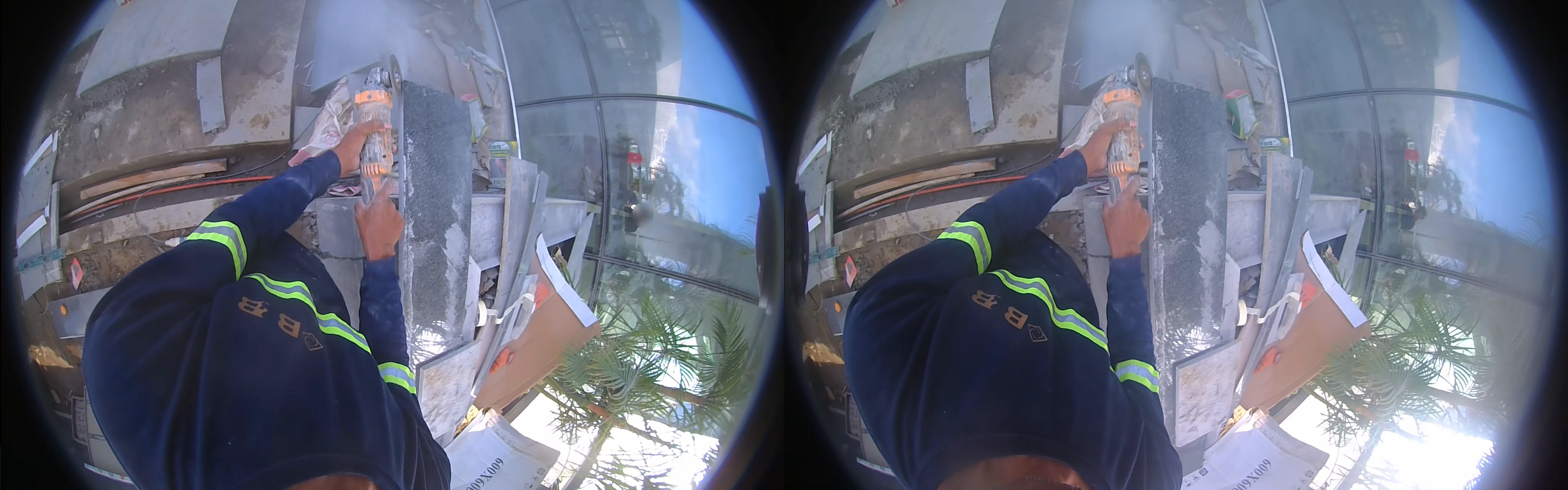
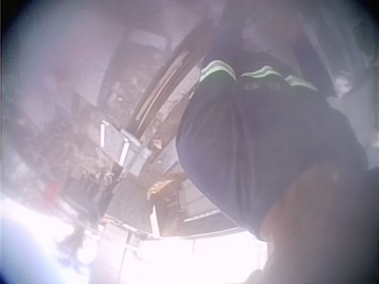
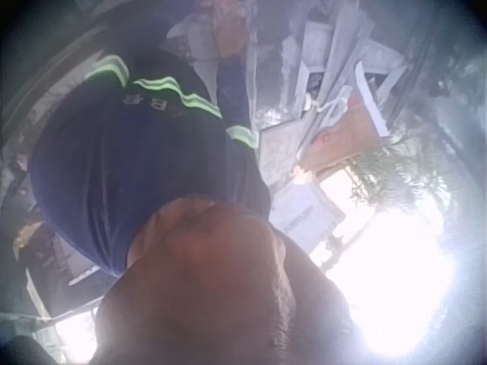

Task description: The person picks up an angle grinder and cuts a large rectangular tile placed on a makeshift work surface. The cut is performed continuously along one edge, generating dust and debris.

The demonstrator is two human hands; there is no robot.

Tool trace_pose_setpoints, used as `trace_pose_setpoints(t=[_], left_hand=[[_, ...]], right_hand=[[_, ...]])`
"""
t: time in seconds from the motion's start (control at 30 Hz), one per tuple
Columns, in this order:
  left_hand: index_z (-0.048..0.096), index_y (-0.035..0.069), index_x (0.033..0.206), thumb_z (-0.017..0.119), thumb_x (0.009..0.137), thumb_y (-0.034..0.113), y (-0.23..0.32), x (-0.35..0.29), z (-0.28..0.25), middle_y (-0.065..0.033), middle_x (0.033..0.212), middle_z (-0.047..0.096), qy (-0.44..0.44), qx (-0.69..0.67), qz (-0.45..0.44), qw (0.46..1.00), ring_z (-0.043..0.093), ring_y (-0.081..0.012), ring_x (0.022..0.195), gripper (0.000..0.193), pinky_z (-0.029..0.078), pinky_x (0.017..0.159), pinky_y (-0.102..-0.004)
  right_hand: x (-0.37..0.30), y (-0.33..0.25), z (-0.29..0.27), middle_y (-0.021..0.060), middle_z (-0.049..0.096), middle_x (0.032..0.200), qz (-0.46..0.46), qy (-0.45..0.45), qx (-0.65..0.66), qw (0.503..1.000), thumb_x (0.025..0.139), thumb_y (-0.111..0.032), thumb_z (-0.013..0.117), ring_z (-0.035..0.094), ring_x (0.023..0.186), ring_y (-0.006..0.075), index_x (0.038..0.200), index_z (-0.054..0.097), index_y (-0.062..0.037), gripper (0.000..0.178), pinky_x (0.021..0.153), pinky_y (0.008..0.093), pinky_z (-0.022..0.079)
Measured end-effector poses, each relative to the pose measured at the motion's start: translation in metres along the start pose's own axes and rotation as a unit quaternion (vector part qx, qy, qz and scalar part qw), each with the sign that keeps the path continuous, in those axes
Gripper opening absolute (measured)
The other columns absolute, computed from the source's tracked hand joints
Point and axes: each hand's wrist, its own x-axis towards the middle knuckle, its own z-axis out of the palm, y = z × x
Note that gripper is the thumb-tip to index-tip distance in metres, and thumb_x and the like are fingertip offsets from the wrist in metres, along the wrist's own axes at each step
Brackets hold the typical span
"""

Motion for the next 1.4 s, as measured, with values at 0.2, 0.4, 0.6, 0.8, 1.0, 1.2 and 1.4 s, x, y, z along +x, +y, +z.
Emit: trace_pose_setpoints(t=[0.2, 0.4, 0.6, 0.8, 1.0, 1.2, 1.4], left_hand=[[0.061, 0.005, 0.109, 0.07, 0.085, 0.029, 0.005, 0.015, -0.003, -0.0165, 0.092, 0.068, 0.009, 0.018, 0.007, 1.0, 0.072, -0.0301, 0.078, 0.035, 0.061, 0.069, -0.0455], [0.061, 0.006, 0.107, 0.071, 0.084, 0.025, 0.011, 0.02, -0.002, -0.0163, 0.09, 0.068, -0.008, 0.016, 0.004, 1.0, 0.072, -0.0298, 0.077, 0.032, 0.061, 0.068, -0.0459], [0.061, 0.005, 0.107, 0.071, 0.084, 0.023, 0.008, 0.016, 0.0, -0.0161, 0.089, 0.068, 0.006, 0.007, 0.004, 1.0, 0.072, -0.0295, 0.077, 0.031, 0.061, 0.068, -0.0457], [0.061, 0.004, 0.107, 0.07, 0.085, 0.022, 0.002, 0.004, 0.001, -0.0156, 0.091, 0.068, 0.004, 0.007, -0.001, 1.0, 0.072, -0.0291, 0.078, 0.031, 0.061, 0.069, -0.045], [0.061, 0.003, 0.108, 0.069, 0.087, 0.024, -0.002, -0.008, 0.004, -0.0149, 0.093, 0.069, -0.004, 0.007, 0.002, 1.0, 0.072, -0.0281, 0.08, 0.031, 0.061, 0.07, -0.0444], [0.062, 0.002, 0.11, 0.071, 0.086, 0.025, -0.006, -0.011, 0.002, -0.0147, 0.095, 0.069, -0.001, 0.0, -0.001, 1.0, 0.072, -0.0276, 0.081, 0.034, 0.061, 0.07, -0.0434], [0.062, 0.003, 0.109, 0.072, 0.085, 0.024, -0.007, -0.015, 0.002, -0.0142, 0.094, 0.069, -0.004, -0.004, -0.004, 1.0, 0.072, -0.0271, 0.081, 0.034, 0.061, 0.069, -0.0432]], right_hand=[[0.011, -0.005, -0.004, 0.0223, 0.072, 0.092, -0.004, -0.002, -0.002, 1.0, 0.086, -0.029, 0.072, 0.072, 0.079, 0.0389, 0.143, 0.034, 0.0071, 0.078, 0.067, 0.0471, 0.056], [0.02, -0.006, -0.002, 0.0222, 0.073, 0.09, 0.001, 0.005, -0.01, 1.0, 0.085, -0.031, 0.074, 0.072, 0.079, 0.0384, 0.141, 0.036, 0.0071, 0.077, 0.067, 0.0464, 0.056], [0.015, -0.007, -0.004, 0.0227, 0.072, 0.09, 0.0, 0.012, 0.004, 1.0, 0.085, -0.03, 0.074, 0.071, 0.08, 0.0399, 0.141, 0.037, 0.0073, 0.077, 0.069, 0.0472, 0.056], [0.002, -0.003, -0.002, 0.0249, 0.072, 0.091, 0.003, 0.002, 0.025, 1.0, 0.084, -0.033, 0.073, 0.071, 0.081, 0.0417, 0.145, 0.037, 0.0091, 0.082, 0.07, 0.0494, 0.055], [-0.007, 0.002, 0.001, 0.0253, 0.071, 0.091, 0.002, -0.005, -0.006, 1.0, 0.083, -0.034, 0.073, 0.07, 0.081, 0.0429, 0.145, 0.035, 0.0085, 0.084, 0.071, 0.0496, 0.056], [-0.013, 0.002, 0.003, 0.0251, 0.071, 0.091, 0.003, 0.004, -0.014, 1.0, 0.083, -0.035, 0.074, 0.071, 0.08, 0.0417, 0.146, 0.035, 0.009, 0.086, 0.07, 0.049, 0.056], [-0.017, 0.002, 0.001, 0.0244, 0.072, 0.09, -0.003, 0.008, -0.015, 1.0, 0.084, -0.035, 0.074, 0.071, 0.079, 0.0408, 0.146, 0.035, 0.0089, 0.086, 0.068, 0.0478, 0.056]])
